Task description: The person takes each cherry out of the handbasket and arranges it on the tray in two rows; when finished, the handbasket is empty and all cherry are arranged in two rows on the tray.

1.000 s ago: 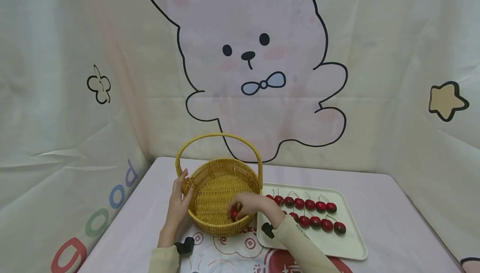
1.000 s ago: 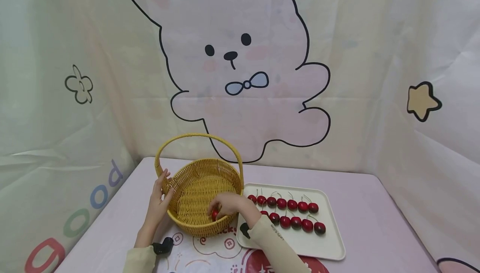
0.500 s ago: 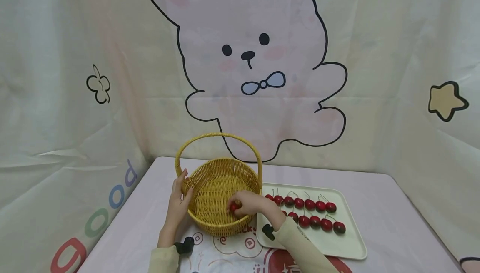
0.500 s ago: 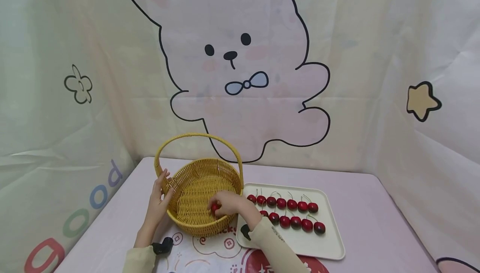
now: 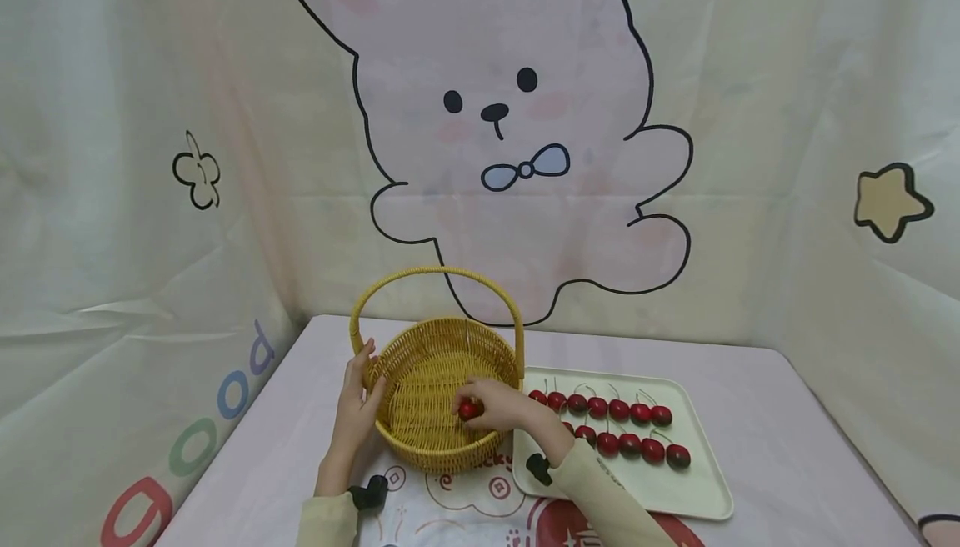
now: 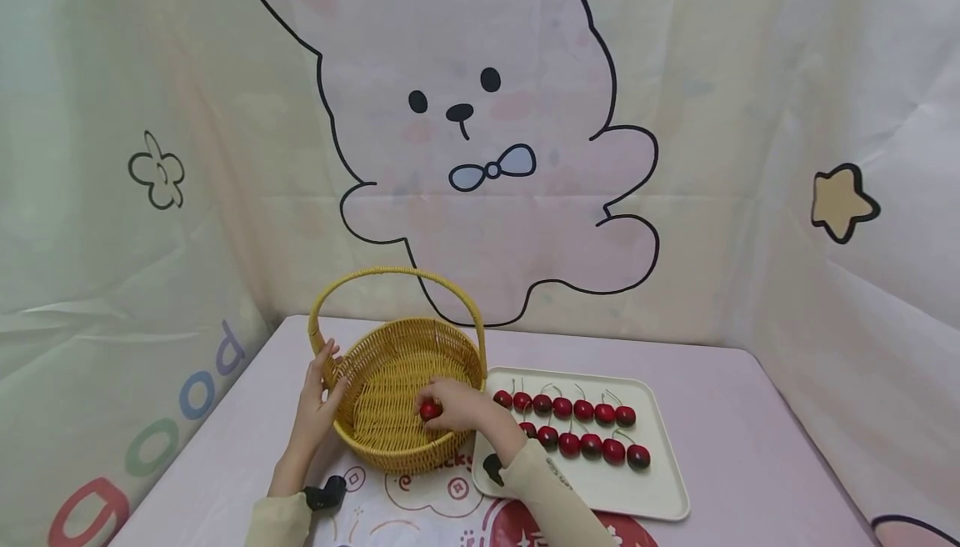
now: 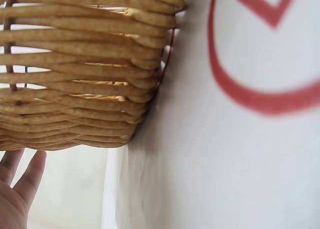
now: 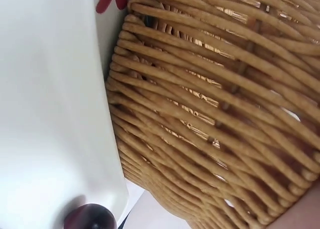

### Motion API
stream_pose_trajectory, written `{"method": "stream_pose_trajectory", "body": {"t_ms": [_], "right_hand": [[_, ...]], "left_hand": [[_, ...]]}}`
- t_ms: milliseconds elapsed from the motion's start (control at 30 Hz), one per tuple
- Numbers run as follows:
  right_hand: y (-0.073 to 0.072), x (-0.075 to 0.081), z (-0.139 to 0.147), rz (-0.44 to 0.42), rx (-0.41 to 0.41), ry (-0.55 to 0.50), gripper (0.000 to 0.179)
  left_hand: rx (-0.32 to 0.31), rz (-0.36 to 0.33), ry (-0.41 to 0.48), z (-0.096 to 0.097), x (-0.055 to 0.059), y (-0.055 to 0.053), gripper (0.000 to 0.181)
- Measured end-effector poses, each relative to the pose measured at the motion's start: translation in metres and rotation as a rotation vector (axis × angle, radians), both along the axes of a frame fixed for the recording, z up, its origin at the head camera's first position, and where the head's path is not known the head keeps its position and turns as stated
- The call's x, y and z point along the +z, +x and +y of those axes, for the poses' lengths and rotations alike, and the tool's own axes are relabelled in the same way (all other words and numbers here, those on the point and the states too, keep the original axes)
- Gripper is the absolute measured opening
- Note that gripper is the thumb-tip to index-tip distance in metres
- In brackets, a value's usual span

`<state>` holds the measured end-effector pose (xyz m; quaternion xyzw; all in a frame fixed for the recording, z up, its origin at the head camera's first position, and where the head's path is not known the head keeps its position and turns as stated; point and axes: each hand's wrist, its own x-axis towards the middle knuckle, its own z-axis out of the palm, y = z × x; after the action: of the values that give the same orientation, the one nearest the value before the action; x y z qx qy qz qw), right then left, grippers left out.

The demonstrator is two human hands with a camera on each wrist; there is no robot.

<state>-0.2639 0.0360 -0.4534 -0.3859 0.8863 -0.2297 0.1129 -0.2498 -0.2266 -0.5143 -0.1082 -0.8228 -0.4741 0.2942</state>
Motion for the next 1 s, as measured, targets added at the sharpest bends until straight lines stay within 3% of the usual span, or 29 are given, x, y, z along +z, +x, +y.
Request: {"method": "stream_pose_trajectory", "body": {"t_ms": [300,567,1000], "right_hand": [[0.005,0.002,0.003,0.098,-0.006,-0.018,0.027],[0.008,0.002,0.009,0.134,-0.015,-0.136,0.033],[0.030,0.012,0.029,0.218,-0.074,-0.271,0.036]], "left_hand": [[0.002,-0.004,-0.004,-0.001,-0.001,0.000,0.066],[-0.001,0.005,0.002,0.000,0.000,0.001,0.066],[0.003,-0.001,-0.010,0.000,-0.001,0.001,0.064]]}}
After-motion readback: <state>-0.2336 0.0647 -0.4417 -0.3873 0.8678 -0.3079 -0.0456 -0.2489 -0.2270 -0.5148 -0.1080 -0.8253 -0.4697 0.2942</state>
